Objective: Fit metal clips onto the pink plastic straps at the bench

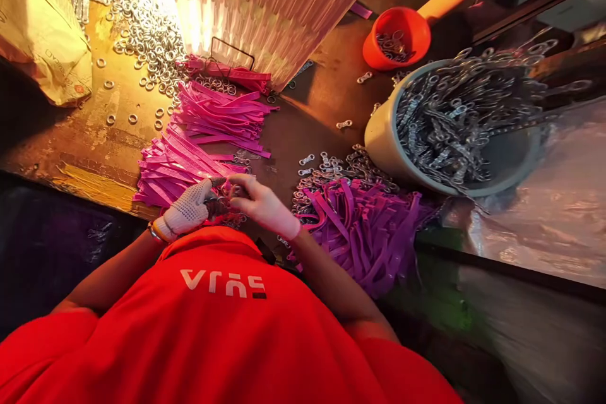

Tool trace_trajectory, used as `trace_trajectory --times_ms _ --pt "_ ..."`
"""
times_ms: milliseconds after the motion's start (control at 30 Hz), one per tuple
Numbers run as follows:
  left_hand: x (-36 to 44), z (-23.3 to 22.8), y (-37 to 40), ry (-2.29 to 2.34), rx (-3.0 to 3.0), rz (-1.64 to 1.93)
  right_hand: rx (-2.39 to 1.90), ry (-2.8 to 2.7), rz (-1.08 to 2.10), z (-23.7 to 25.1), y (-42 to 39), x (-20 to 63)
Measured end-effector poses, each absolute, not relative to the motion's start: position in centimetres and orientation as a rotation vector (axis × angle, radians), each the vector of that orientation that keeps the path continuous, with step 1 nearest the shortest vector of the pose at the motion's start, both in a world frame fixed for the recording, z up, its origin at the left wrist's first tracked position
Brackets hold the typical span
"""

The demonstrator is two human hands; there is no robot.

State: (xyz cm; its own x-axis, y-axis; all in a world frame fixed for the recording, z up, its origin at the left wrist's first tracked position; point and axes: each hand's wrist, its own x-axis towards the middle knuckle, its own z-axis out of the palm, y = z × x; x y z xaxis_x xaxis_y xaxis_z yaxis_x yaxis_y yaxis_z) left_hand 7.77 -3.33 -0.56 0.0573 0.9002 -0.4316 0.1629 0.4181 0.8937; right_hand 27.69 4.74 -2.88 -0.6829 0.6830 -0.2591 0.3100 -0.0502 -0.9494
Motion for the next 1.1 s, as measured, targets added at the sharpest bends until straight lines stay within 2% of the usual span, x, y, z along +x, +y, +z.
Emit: trace_trajectory --times_ms 133,400,533,667,867,1000,1100 --pt "7.9 -0.2 -3.0 1.456 1.039 0.763 -1.071 -1.688 1.88 -2.2 2.7 25.5" --pt "8.3 0.4 -3.2 1.338 0.511 0.843 -1.31 -1.221 1.858 -2.0 2.0 25.9" --pt "8.8 -0.2 -3.2 1.514 0.911 0.874 -1.33 -0.913 1.912 -2.4 1.6 25.1" --pt "9.0 -1.3 -3.5 1.648 1.43 0.757 -1.237 -0.667 2.057 -3.1 1.6 24.2" --pt "8.0 -2.0 -4.3 1.647 1.613 0.708 -1.199 -0.506 2.121 -3.5 1.6 22.9" --pt "7.6 -0.1 -4.4 1.477 1.486 0.751 -1.191 -0.469 2.074 -4.4 2.6 23.2" --pt "7.8 1.1 -4.4 1.347 1.002 0.883 -1.195 -0.526 1.931 -4.0 3.1 23.9"
